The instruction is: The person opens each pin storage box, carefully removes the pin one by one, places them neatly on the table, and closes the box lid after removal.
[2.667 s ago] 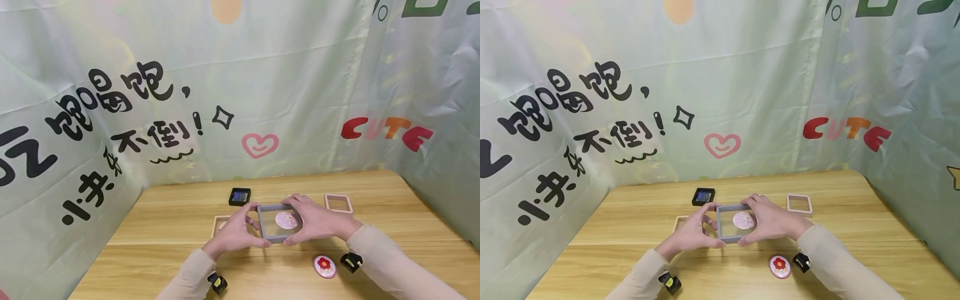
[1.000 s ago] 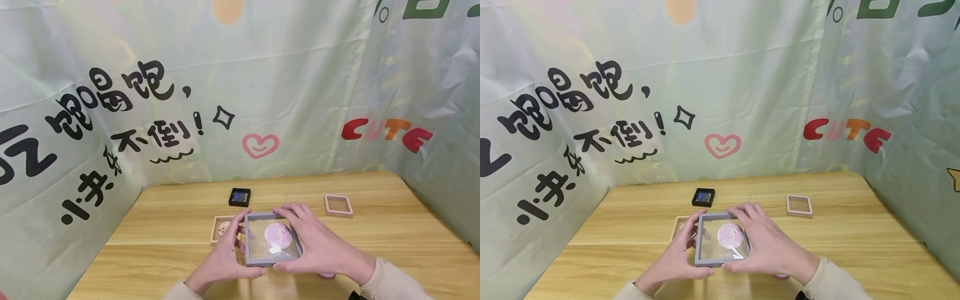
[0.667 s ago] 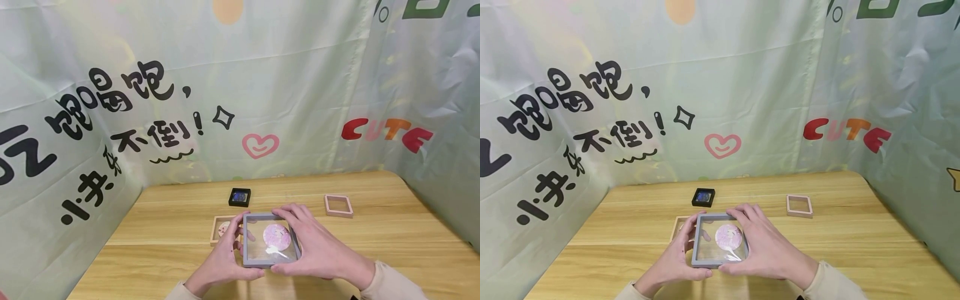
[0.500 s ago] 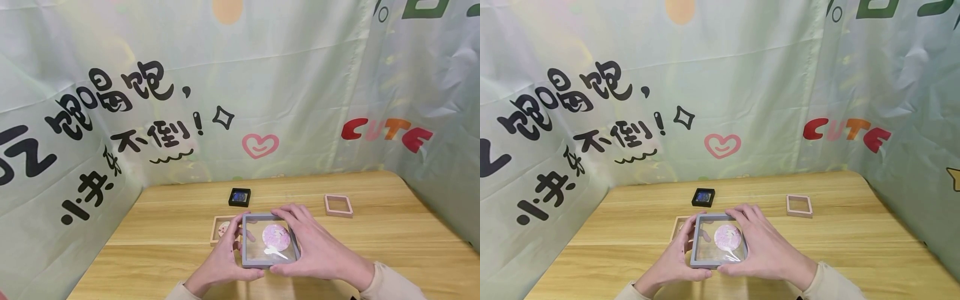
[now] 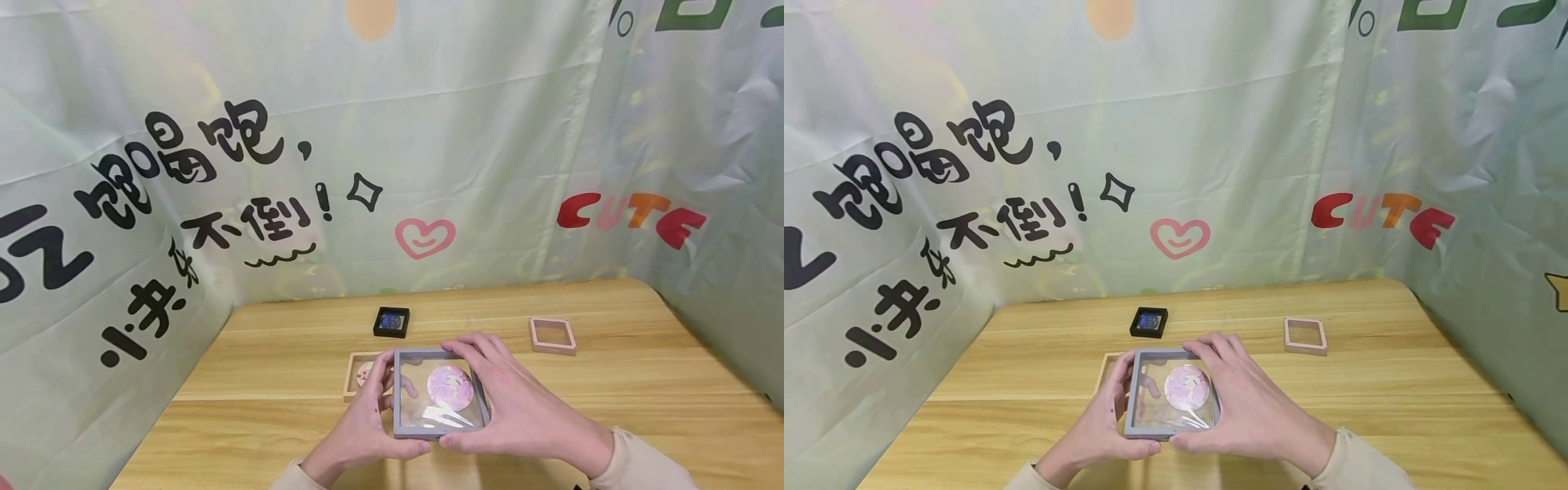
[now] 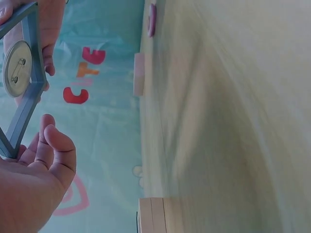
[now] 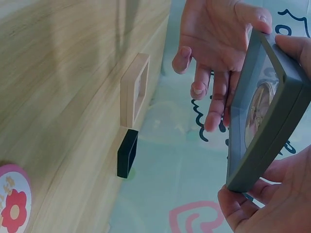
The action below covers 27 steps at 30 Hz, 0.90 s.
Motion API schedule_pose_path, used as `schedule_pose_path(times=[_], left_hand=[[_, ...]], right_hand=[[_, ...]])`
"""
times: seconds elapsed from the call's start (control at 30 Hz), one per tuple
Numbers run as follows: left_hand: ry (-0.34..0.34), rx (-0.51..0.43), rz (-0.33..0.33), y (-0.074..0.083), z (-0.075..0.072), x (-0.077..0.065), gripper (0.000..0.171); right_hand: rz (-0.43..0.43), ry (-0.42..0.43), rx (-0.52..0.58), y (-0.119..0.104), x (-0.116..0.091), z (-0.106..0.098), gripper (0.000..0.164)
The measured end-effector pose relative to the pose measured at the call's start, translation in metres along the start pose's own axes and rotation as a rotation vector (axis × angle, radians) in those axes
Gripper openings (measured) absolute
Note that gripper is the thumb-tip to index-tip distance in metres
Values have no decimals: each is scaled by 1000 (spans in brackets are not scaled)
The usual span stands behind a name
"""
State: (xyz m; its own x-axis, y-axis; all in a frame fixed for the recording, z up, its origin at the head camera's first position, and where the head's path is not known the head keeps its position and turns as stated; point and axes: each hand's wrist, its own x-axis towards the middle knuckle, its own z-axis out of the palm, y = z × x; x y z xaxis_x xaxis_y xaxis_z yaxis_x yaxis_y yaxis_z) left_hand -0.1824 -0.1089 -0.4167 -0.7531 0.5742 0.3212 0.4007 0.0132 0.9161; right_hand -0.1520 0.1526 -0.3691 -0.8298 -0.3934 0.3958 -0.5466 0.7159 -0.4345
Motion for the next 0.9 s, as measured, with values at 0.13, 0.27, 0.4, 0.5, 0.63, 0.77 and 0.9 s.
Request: schedule_pose_path(times=[0.13,0.27,0.4,0.5,0.63,0.77,0.9], left_hand=[[1,-9,14,0,0,0,112],[-10,-5,61,-3,0,1,107],[-13,-2,85,-4,1,1,106],[-16,-5,86,-3,2,1,107],[-19,-12,74,-2,2,1,108],[-12,-4,78,-2,2,1,107],[-3,-4,95,-4,3,2,107]], right_hand=[[0,-3,4,-1,0,-2,106],[2,-5,6,-1,0,-3,105],[6,-11,10,-2,0,-5,106],[-4,-6,5,-2,0,-5,105],[-21,8,-5,-1,-1,-5,103],[-29,15,-10,-1,-1,-5,103],[-29,15,-11,-1,-1,-6,103]])
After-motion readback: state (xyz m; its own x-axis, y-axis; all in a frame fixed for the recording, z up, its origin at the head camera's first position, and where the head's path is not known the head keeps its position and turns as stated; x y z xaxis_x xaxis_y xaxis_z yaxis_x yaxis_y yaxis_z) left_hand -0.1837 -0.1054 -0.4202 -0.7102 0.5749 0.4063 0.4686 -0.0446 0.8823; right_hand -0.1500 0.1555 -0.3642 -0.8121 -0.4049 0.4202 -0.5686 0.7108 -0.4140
